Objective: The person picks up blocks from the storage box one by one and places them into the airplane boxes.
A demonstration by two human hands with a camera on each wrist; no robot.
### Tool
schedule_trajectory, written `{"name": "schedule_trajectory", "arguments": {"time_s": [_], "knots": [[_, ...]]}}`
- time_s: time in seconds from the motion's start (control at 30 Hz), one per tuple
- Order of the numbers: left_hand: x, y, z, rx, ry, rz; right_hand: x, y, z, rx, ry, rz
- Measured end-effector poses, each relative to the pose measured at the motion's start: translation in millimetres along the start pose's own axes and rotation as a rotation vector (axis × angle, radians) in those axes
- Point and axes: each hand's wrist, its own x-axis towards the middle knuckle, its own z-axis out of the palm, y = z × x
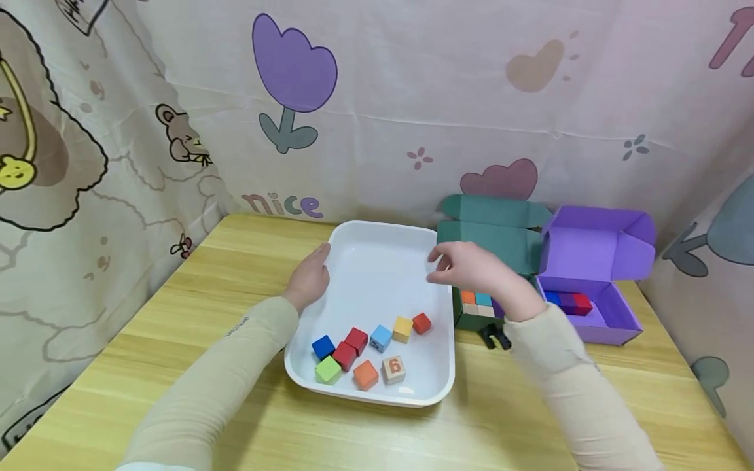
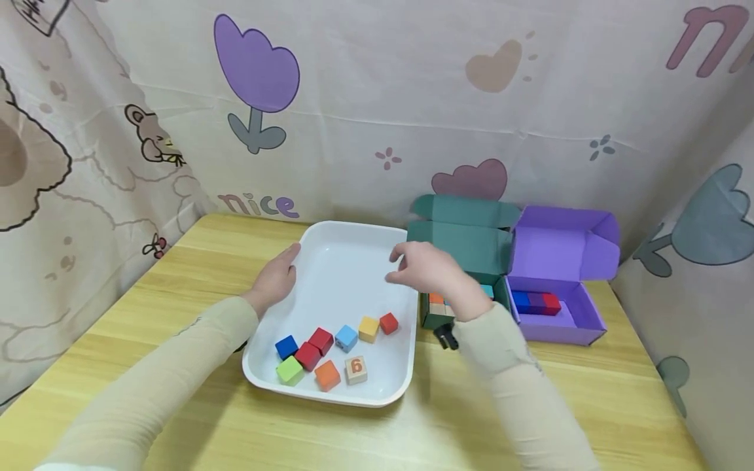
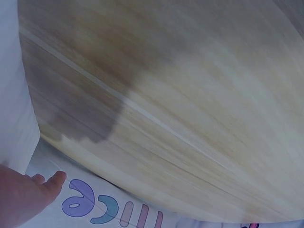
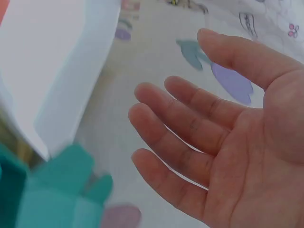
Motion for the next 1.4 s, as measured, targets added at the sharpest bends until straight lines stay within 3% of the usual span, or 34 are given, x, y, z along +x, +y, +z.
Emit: {"name": "schedule_trajectory", "arguments": {"time_s": [0.2, 0.47, 0.6, 0.97, 1.4], "knots": [[1.5, 4.4, 2.0, -0.025, 0.001, 0.002, 15.6, -17.2, 34.8, 0.034, -0.060, 0.006], [1.6, 5.4, 3.2, -0.033, -0.005, 0.005, 29.4, -23.6, 66.2, 0.055, -0.113, 0.087], [0.3, 6.4, 1.1, -0.047, -0.002, 0.002, 32.1, -21.3, 71.5, -0.021, -0.140, 0.127], [-1.4, 1.5, -0.2, -0.033, 0.007, -0.001, 45.0, -30.0, 80.1, -0.257, -0.318, 0.204], [-1.7, -1.1, -2.2, -0.049, 0.017, 0.010, 53.2, -47.8, 94.0, -0.413, -0.369, 0.199]]}}
